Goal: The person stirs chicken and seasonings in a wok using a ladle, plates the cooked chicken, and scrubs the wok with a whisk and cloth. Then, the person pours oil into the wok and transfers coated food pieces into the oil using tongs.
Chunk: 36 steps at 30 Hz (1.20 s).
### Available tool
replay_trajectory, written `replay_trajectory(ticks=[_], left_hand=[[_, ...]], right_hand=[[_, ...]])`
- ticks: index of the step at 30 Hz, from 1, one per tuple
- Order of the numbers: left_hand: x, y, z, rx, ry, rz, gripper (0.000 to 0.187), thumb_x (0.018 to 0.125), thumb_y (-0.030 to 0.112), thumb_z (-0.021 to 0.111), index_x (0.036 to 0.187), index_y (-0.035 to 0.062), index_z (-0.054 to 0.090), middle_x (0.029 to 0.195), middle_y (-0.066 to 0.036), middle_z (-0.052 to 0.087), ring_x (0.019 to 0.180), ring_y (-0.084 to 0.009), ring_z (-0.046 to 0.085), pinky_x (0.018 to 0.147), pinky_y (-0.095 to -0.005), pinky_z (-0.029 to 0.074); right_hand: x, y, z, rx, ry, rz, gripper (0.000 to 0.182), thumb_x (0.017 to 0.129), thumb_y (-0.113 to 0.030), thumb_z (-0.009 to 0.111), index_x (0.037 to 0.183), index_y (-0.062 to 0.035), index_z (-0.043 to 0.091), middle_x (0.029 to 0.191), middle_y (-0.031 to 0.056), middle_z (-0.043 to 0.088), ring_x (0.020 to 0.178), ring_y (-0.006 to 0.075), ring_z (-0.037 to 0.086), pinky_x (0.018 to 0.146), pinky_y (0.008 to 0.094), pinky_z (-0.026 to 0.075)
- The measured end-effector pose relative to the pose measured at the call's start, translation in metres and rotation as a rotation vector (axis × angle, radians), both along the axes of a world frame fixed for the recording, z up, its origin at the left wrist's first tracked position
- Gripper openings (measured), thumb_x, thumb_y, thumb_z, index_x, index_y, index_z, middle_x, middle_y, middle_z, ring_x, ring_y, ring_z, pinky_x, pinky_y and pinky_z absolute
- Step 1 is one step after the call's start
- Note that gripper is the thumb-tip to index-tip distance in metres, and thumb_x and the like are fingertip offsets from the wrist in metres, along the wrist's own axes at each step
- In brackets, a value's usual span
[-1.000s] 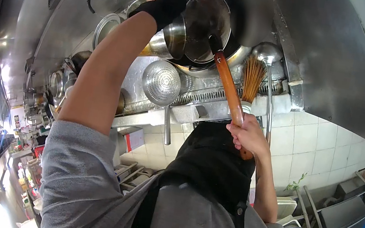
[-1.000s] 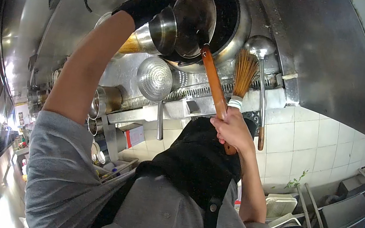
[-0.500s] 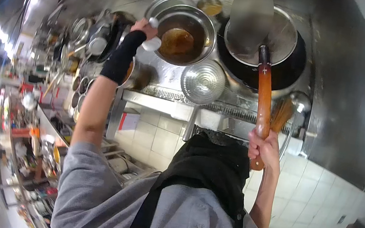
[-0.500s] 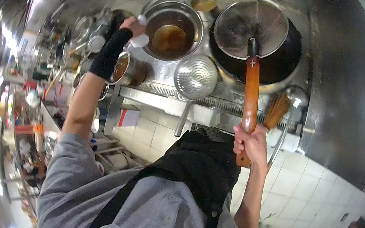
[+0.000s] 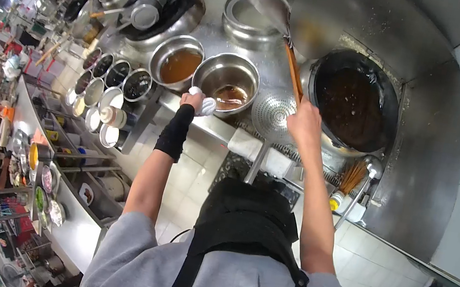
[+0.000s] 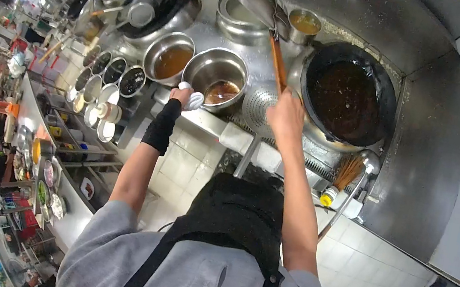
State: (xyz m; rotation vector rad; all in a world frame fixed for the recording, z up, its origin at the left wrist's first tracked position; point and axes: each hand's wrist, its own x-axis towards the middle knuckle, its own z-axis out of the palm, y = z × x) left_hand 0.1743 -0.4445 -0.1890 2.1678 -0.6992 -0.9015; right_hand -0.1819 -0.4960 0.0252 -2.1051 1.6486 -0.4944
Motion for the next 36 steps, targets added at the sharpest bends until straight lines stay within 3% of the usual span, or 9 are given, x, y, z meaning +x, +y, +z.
replay_trajectory(ticks=[3, 5, 14, 18, 19, 23, 24, 29, 36], left_hand=[[0.006, 0.038, 0.019, -0.047, 0.727, 0.075, 0.033, 0.09, 0.029, 0.067, 0.107, 0.0019, 0.064, 0.092, -0.008, 0.068, 0.078, -0.0182, 0.067, 0.067, -0.0365, 0.055], [0.008, 0.081, 0.04, -0.159, 0.811, 0.018, 0.028, 0.098, 0.026, 0.059, 0.112, 0.0028, 0.064, 0.095, -0.005, 0.068, 0.087, -0.0174, 0.066, 0.077, -0.0317, 0.054], [-0.093, 0.2, 0.125, -0.147, 0.895, -0.257, 0.046, 0.082, 0.02, 0.069, 0.12, -0.0028, 0.055, 0.102, -0.013, 0.065, 0.089, -0.0219, 0.064, 0.079, -0.0332, 0.052], [-0.114, 0.213, 0.134, -0.005, 0.757, -0.204, 0.038, 0.082, 0.019, 0.072, 0.11, -0.0038, 0.062, 0.091, -0.008, 0.066, 0.075, -0.0151, 0.062, 0.067, -0.0284, 0.05], [-0.115, 0.213, 0.142, 0.082, 0.705, -0.252, 0.038, 0.081, 0.019, 0.074, 0.109, -0.004, 0.061, 0.091, -0.009, 0.066, 0.076, -0.0154, 0.063, 0.068, -0.0281, 0.05], [-0.127, 0.228, 0.128, 0.134, 0.588, -0.194, 0.034, 0.082, 0.018, 0.076, 0.104, -0.0051, 0.064, 0.088, -0.009, 0.068, 0.075, -0.0158, 0.066, 0.069, -0.0276, 0.052], [-0.129, 0.233, 0.122, 0.114, 0.578, -0.153, 0.034, 0.082, 0.018, 0.075, 0.105, -0.0052, 0.064, 0.088, -0.009, 0.068, 0.076, -0.0163, 0.066, 0.069, -0.0282, 0.052], [-0.146, 0.246, 0.125, 0.061, 0.528, -0.109, 0.034, 0.084, 0.016, 0.074, 0.109, -0.0049, 0.063, 0.096, -0.009, 0.068, 0.084, -0.0168, 0.066, 0.073, -0.0289, 0.052], [-0.179, 0.236, 0.128, -0.318, 0.279, -0.027, 0.041, 0.091, 0.017, 0.067, 0.127, 0.0015, 0.058, 0.116, -0.007, 0.065, 0.1, -0.0156, 0.061, 0.086, -0.0302, 0.049]], right_hand=[[-0.005, 0.049, -0.032, 0.123, -0.369, 0.109, 0.028, 0.084, -0.002, 0.061, 0.112, 0.0024, 0.059, 0.077, 0.0222, 0.067, 0.069, 0.0308, 0.069, 0.064, 0.0413, 0.055], [0.004, 0.088, -0.022, 0.783, -0.798, -0.033, 0.016, 0.091, -0.006, 0.061, 0.107, -0.0026, 0.058, 0.058, 0.001, 0.052, 0.041, 0.0101, 0.049, 0.037, 0.028, 0.04], [0.043, 0.206, -0.114, 1.29, -1.257, 0.223, 0.014, 0.097, -0.014, 0.056, 0.1, -0.0006, 0.053, 0.077, 0.0061, 0.059, 0.053, 0.0179, 0.059, 0.051, 0.0338, 0.05], [0.022, 0.171, -0.101, 0.877, -0.218, 0.895, 0.03, 0.098, -0.025, 0.05, 0.093, 0.0027, 0.062, 0.095, 0.0226, 0.063, 0.093, 0.0353, 0.058, 0.082, 0.0427, 0.047], [0.007, 0.164, -0.161, 0.366, -0.293, 0.988, 0.019, 0.09, -0.015, 0.053, 0.087, -0.0003, 0.064, 0.091, 0.0222, 0.061, 0.089, 0.0388, 0.055, 0.082, 0.0455, 0.046], [-0.122, 0.032, -0.139, -0.514, 0.225, 0.144, 0.027, 0.076, -0.011, 0.056, 0.094, 0.0076, 0.064, 0.095, 0.0221, 0.062, 0.099, 0.0344, 0.055, 0.09, 0.0434, 0.044], [-0.147, 0.006, -0.129, -0.531, 0.554, 0.027, 0.025, 0.083, -0.015, 0.055, 0.094, 0.0034, 0.067, 0.093, 0.0203, 0.063, 0.1, 0.034, 0.055, 0.09, 0.0445, 0.044], [-0.202, -0.044, -0.153, 0.048, 0.174, 0.038, 0.032, 0.096, -0.023, 0.05, 0.088, 0.0007, 0.069, 0.088, 0.0237, 0.069, 0.092, 0.0395, 0.066, 0.084, 0.0497, 0.047], [-0.205, -0.035, -0.149, -0.003, 0.047, 0.048, 0.034, 0.096, -0.025, 0.049, 0.088, 0.0005, 0.069, 0.088, 0.0264, 0.069, 0.089, 0.0423, 0.067, 0.084, 0.0511, 0.047]])
